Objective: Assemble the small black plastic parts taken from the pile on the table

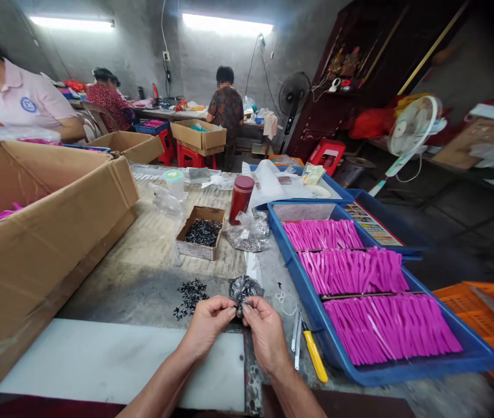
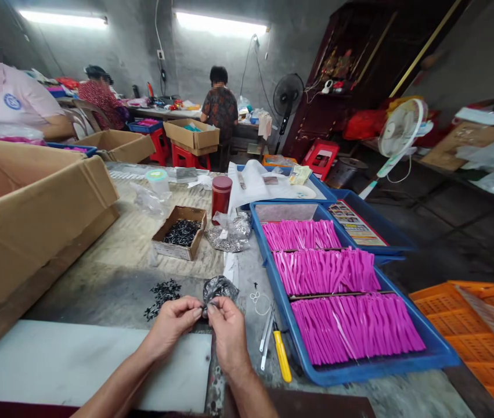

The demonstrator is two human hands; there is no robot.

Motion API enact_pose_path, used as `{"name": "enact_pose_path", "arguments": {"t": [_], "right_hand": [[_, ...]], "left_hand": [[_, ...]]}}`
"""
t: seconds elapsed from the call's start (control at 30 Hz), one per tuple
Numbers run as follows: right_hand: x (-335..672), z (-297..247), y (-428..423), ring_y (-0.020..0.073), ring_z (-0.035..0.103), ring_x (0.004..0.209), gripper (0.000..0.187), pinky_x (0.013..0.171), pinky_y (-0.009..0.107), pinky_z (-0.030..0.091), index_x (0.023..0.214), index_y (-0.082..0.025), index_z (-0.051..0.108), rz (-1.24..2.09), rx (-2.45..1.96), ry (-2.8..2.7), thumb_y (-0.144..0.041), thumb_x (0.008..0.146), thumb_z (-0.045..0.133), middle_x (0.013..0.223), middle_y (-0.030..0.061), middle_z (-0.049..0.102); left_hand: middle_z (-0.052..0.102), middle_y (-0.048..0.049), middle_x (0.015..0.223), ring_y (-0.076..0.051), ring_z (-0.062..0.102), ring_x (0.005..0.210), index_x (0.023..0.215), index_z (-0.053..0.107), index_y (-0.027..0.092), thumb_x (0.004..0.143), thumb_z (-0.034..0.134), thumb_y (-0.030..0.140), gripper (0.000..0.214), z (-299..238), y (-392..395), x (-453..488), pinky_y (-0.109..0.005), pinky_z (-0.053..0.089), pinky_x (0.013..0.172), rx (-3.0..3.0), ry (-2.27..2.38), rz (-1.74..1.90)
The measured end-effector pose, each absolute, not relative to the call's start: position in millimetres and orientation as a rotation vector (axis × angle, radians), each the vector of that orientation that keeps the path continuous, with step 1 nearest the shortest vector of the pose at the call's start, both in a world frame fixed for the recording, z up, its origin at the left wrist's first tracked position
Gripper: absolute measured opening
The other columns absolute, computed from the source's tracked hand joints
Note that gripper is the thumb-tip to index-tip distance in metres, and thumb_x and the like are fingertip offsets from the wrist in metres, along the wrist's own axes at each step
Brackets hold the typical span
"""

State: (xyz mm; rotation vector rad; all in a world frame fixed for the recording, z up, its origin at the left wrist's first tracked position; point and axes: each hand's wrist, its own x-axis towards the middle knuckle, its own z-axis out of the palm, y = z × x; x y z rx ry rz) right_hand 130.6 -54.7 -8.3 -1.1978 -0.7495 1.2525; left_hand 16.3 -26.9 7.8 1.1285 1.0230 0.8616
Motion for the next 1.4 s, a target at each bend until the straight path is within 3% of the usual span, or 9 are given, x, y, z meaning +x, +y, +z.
{"name": "enact_pose_path", "arguments": {"t": [0.17, 1.03, 1.4], "right_hand": [[130.4, -11.6, -56.8, 0.0081, 0.035, 0.047, 0.010, 0.047, 0.020, 0.028, 0.063, -0.016, 0.050, 1.261, -1.184, -0.745, -0.025, 0.065, 0.055, 0.049, -0.0058, 0.042], [126.0, -7.4, -64.1, 0.0086, 0.040, 0.049, 0.015, 0.048, 0.020, 0.033, 0.063, -0.015, 0.054, 1.255, -1.159, -0.568, -0.029, 0.061, 0.059, 0.055, -0.0033, 0.049], [122.8, -9.2, -65.3, 0.0077, 0.035, 0.048, 0.013, 0.047, 0.020, 0.030, 0.061, -0.016, 0.054, 1.238, -1.115, -0.529, -0.027, 0.063, 0.059, 0.051, -0.0056, 0.042]], "left_hand": [[0.053, -0.0014, 0.059, -0.012, 0.045, 0.059, 0.057, 0.060, 0.012, 0.064, 0.056, 0.025, 0.015, 9.9, -25.6, 12.0, -0.021, 0.035, 0.058, 1.412, 1.053, 0.837], [0.052, 0.0012, 0.055, -0.010, 0.044, 0.055, 0.059, 0.057, 0.013, 0.055, 0.063, 0.032, 0.020, 8.3, -33.7, 20.9, -0.021, 0.037, 0.056, 1.084, 0.958, 0.919], [0.054, -0.0014, 0.064, -0.013, 0.050, 0.063, 0.061, 0.059, 0.014, 0.064, 0.057, 0.023, 0.010, -0.2, -39.1, 21.3, -0.023, 0.040, 0.062, 1.296, 1.022, 1.038]]}}
